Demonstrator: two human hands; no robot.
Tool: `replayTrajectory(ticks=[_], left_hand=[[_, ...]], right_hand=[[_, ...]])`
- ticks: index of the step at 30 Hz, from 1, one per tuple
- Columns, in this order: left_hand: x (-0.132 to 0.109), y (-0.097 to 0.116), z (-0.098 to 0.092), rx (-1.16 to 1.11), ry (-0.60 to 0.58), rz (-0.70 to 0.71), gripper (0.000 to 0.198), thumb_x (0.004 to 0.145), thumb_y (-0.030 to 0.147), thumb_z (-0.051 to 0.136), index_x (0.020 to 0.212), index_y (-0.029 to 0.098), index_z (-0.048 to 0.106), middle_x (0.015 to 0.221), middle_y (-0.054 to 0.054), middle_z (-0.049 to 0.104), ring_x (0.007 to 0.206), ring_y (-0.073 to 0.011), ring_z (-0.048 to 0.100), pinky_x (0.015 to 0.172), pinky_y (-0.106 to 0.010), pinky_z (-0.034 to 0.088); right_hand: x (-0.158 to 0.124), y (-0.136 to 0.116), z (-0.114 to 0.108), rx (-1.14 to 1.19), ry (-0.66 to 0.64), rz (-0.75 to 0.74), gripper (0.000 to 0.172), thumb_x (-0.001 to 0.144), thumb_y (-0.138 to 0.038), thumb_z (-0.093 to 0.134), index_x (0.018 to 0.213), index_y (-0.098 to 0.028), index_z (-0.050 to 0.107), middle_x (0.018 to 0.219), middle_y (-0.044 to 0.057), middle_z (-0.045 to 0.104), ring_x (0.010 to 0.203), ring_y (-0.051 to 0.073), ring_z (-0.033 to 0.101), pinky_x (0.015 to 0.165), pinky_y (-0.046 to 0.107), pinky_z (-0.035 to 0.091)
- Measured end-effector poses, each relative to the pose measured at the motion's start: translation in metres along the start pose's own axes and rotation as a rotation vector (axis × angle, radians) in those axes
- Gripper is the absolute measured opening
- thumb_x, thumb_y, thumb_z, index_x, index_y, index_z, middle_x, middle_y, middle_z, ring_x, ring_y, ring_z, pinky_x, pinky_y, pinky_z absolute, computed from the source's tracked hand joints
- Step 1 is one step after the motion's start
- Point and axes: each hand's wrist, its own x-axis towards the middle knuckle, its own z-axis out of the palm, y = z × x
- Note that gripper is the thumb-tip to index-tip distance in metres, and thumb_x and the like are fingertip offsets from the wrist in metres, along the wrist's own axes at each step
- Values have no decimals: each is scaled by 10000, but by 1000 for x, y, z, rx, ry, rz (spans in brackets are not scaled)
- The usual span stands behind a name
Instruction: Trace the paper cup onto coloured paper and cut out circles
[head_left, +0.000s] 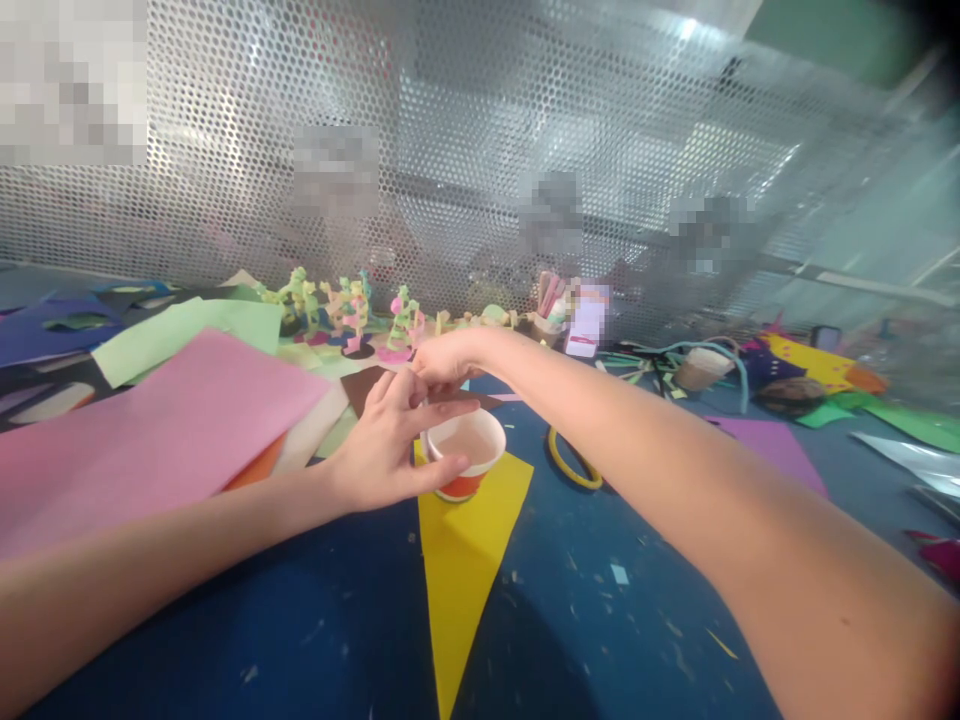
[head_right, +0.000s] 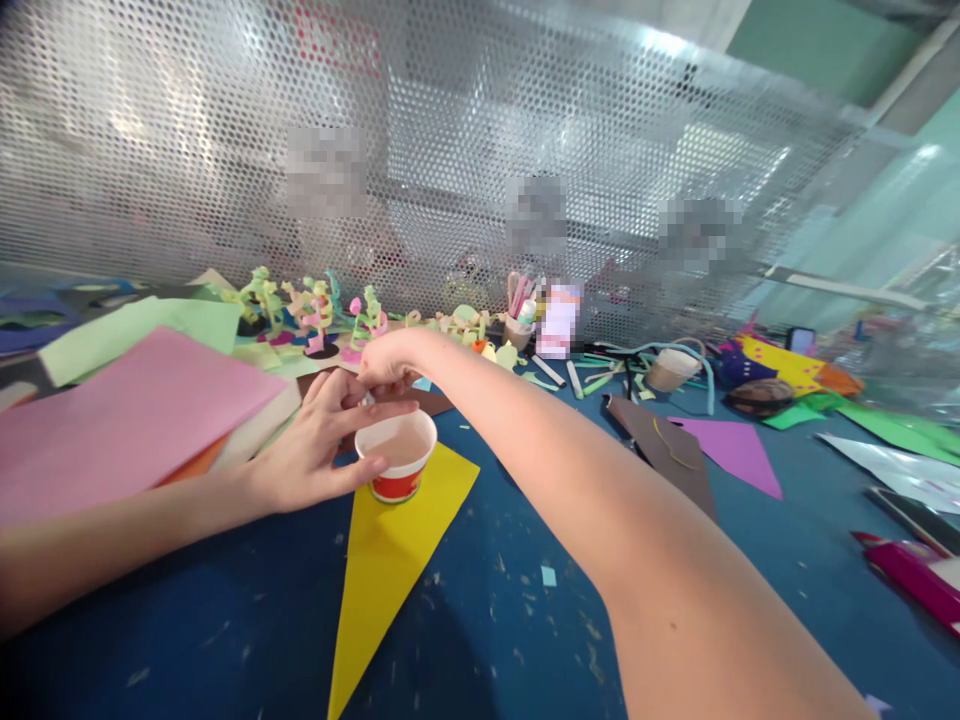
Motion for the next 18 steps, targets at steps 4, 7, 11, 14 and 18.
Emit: replayTrajectory(ticks=[4,7,11,14,18], left_hand=[[0,0,1,1,15,4,508,809,502,525,1272,294,537,914,-51,382,924,-236,387,914,-477,321],[1,0,1,7,12,-1,519,807,508,520,1269,272,545,909,-54,380,919,-240,388,910,-489,322],[1,1,0,12,-2,-16,526,813,519,508,1276,271,537,893,-48,379,909,-235,392,909,-484,329],[1,3,-2,17,-11,-26,522,821,511,503,1284,271,529,875,-42,374,893,-226,393,898,-463,344],[1,5,-3,25,-20,-46,513,819,512,503,1276,279,536,866,-38,369,883,-225,383,886,-451,359]], right_hand=[[-6,5,-2,24,36,9,211,856,-175,499,797,-99,687,551,-26,530,453,70,425,495,215,352],[-12,9,-1,54,68,13,215,853,-212,511,808,-98,688,545,-27,513,462,69,424,488,200,356],[-23,15,0,85,101,1,216,844,-263,535,849,-126,701,522,-40,488,442,66,400,458,195,332],[-30,21,1,98,132,16,229,840,-289,530,836,-152,712,511,-35,507,417,74,390,450,218,322],[-34,33,6,143,215,-1,231,807,-331,559,732,-169,705,545,-25,542,457,87,418,484,232,336]])
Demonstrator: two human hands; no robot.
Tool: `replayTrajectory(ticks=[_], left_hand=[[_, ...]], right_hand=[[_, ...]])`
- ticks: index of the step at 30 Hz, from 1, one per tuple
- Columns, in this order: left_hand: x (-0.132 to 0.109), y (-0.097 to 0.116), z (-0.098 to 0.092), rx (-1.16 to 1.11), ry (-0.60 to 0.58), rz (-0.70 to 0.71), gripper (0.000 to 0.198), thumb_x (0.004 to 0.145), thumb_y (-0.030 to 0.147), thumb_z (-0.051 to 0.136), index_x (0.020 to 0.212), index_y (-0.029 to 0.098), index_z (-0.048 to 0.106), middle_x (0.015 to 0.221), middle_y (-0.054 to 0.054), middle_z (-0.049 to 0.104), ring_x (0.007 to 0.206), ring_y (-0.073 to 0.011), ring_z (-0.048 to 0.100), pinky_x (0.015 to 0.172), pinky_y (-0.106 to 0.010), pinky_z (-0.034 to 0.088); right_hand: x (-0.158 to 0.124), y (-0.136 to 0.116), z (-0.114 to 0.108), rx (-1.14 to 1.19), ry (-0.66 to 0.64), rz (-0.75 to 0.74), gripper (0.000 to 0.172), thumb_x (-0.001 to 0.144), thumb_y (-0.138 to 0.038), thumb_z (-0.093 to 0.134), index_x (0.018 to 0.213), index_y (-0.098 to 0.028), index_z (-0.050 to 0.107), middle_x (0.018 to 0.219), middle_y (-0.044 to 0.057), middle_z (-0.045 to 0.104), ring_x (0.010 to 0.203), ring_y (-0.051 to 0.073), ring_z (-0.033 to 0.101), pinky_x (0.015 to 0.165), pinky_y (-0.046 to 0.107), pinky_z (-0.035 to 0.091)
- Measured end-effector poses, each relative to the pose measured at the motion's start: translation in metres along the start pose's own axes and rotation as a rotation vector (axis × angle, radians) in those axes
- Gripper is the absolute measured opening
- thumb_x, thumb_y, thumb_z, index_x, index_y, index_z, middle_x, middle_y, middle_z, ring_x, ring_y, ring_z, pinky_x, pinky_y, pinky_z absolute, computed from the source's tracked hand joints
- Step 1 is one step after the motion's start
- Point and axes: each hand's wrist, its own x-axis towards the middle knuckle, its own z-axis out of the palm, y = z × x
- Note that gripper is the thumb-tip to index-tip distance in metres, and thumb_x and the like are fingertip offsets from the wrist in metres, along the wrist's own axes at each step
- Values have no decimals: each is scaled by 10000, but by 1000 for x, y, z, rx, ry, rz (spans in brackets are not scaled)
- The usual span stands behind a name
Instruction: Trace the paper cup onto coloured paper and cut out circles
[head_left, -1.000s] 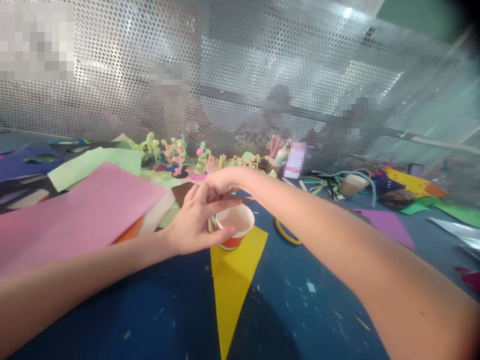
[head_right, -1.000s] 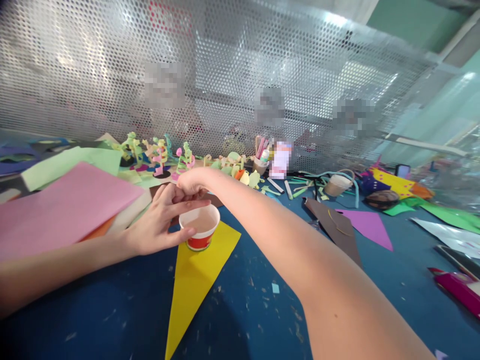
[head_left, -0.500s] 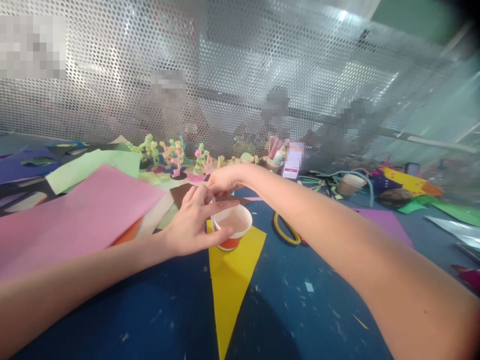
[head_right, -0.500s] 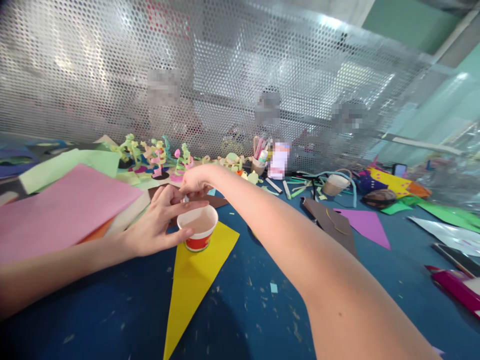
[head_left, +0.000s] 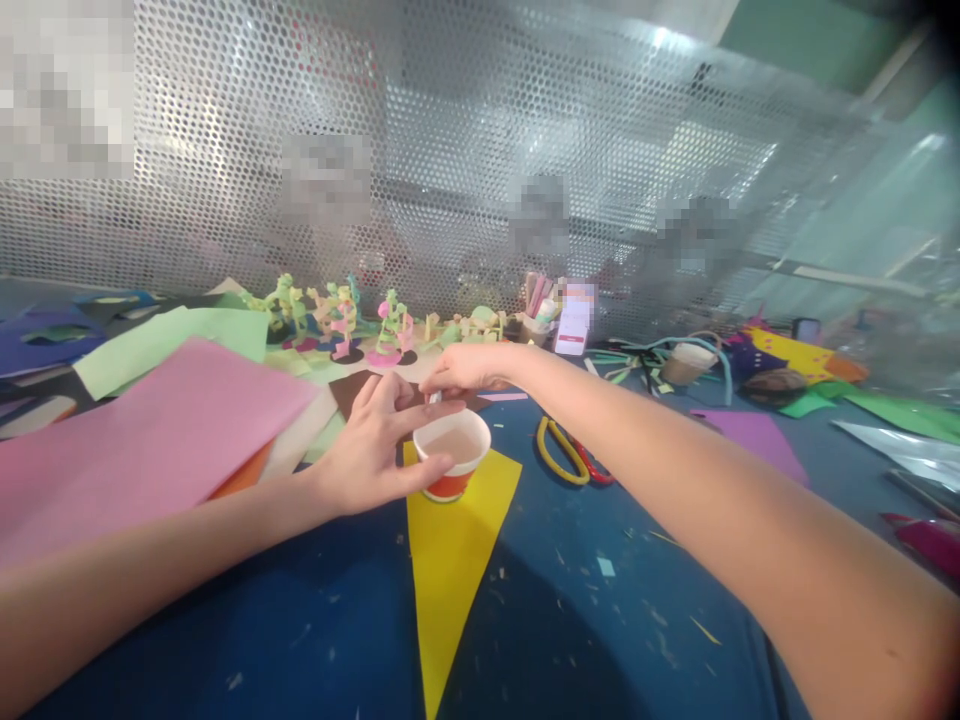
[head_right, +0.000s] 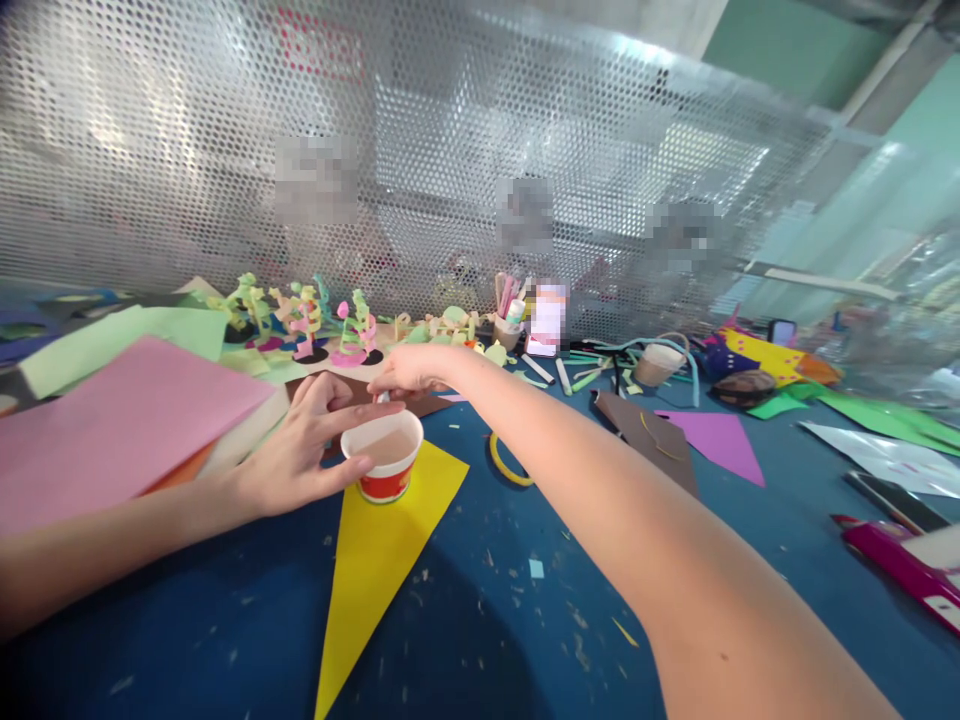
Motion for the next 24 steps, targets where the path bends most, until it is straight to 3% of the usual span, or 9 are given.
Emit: replayTrajectory(ticks=[3,11,15,24], left_hand=[[0,0,0,10,0,-3,511,822,513,496,1270,273,543,856,-34,348,873,-224,377,873,-451,366],[1,-1,0,15,-21,13,522,833,509,485,1290,259,524,836,-21,318,853,-223,376,861,-472,355],[1,-2,0,24,-21,16,528,834,504,486,1288,238,529,837,-26,320,855,-227,375,854,-469,356],[1,0,0,14,-27,-5,513,839,501,476,1300,277,510,860,-30,341,864,-223,371,864,-454,359]], right_hand=[[0,12,5,72,56,-31,257,790,-366,565,671,-162,669,522,-32,512,453,85,404,468,229,325],[1,37,18,262,82,-114,235,810,-348,540,743,-157,659,548,-32,537,463,80,456,468,199,373],[-7,40,21,288,151,-134,210,814,-310,549,774,-145,673,629,-14,580,539,80,488,513,186,398],[-33,37,29,252,349,-81,273,839,-319,529,759,-103,676,574,-4,565,503,90,463,487,201,359]])
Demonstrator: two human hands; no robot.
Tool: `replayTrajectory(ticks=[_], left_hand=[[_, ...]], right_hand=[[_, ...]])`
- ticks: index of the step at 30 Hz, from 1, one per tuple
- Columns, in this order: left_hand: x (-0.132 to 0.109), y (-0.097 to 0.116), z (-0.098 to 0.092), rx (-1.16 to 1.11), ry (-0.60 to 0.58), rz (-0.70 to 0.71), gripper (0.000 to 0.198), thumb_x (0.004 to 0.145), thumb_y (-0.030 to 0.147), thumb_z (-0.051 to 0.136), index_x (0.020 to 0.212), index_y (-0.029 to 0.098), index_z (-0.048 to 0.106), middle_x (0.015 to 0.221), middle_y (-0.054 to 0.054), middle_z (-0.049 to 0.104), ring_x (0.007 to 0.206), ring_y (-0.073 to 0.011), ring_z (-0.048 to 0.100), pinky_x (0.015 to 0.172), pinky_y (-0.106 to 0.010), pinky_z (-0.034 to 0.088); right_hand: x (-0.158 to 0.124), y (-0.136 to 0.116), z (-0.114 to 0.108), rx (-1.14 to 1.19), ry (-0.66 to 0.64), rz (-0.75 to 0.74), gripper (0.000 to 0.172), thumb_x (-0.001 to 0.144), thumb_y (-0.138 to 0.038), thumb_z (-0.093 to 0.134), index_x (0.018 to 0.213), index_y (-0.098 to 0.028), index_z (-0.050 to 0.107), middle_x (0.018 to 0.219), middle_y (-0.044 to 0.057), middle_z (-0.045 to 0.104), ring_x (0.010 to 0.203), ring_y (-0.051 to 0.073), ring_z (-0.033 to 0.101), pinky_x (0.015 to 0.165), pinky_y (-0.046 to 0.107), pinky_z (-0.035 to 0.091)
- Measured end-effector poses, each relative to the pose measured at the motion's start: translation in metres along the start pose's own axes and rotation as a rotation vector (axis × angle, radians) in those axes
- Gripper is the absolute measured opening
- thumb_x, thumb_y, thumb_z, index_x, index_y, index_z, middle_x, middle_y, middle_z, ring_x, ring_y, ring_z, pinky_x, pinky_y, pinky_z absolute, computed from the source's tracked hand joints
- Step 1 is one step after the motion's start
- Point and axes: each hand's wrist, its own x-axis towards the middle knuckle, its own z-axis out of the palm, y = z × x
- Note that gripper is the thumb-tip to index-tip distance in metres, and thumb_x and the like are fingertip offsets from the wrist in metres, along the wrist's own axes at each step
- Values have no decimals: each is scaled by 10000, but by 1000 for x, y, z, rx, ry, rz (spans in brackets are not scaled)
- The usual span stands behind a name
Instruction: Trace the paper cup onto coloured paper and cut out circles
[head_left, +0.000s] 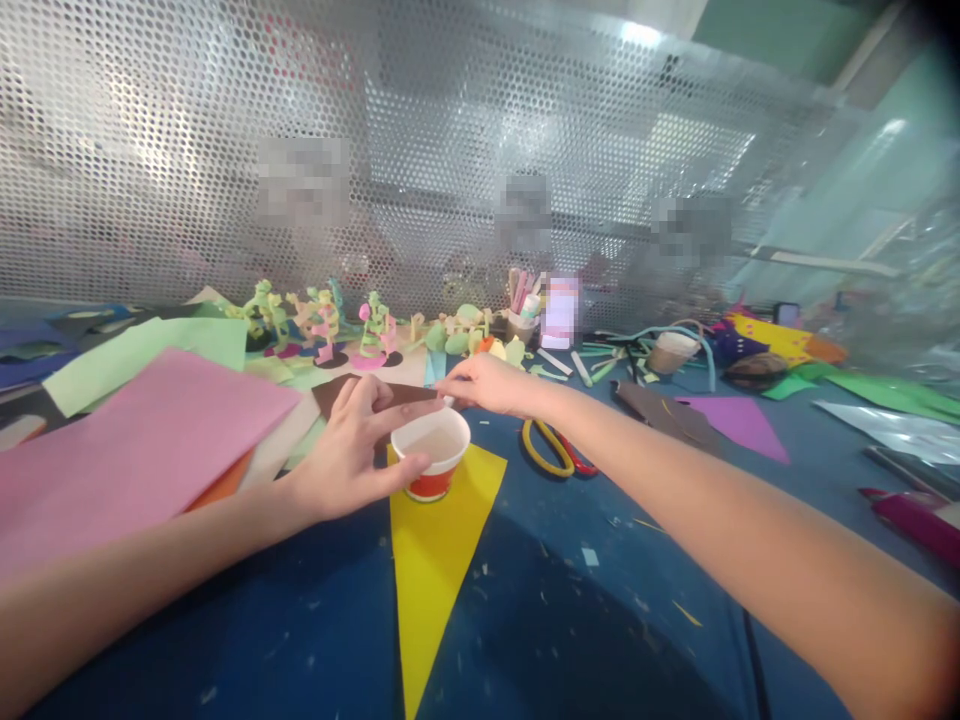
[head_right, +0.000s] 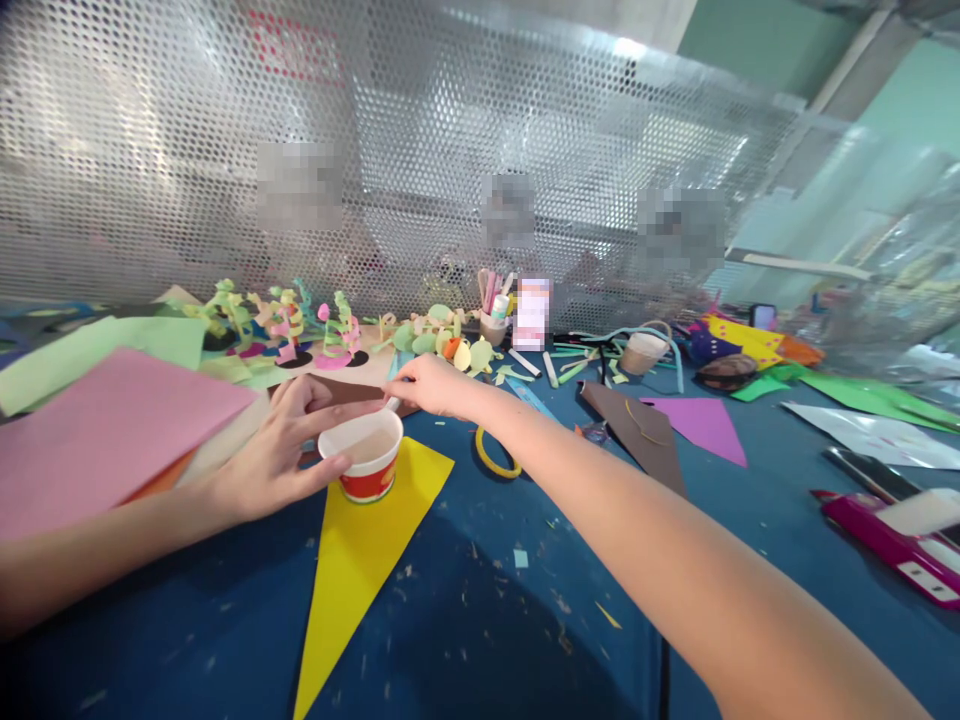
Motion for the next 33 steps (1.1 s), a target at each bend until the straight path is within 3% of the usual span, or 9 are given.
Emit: replayTrajectory(ticks=[10,17,22,33], left_hand=[[0,-1,1,-3,-9,7,511,840,508,468,1292,275,516,862,-24,317,863,-221,378,862,-449,358],[1,0,1,38,2,12,504,849,494,453,1290,260,519,865,-30,334,864,-221,386,863,-440,361],[0,-1,1,33,-2,7,511,852,499,435,1294,254,515,860,-33,347,850,-219,384,838,-421,373],[2,-3,1,36,-11,26,523,853,516,420,1291,248,522,860,-42,360,860,-232,400,826,-436,382]], right_hand=[[-39,15,4,-113,204,-97,333,890,-345,469,764,-128,688,504,-29,488,459,100,416,484,231,291],[-64,20,16,-109,328,-136,327,903,-342,448,823,-144,694,772,45,681,677,162,580,610,237,386],[-77,22,23,-110,403,-140,317,902,-357,459,854,-149,694,766,40,697,674,168,602,602,237,399],[-93,27,25,-94,435,-146,287,900,-354,472,825,-179,687,774,20,703,674,155,615,597,223,421]])
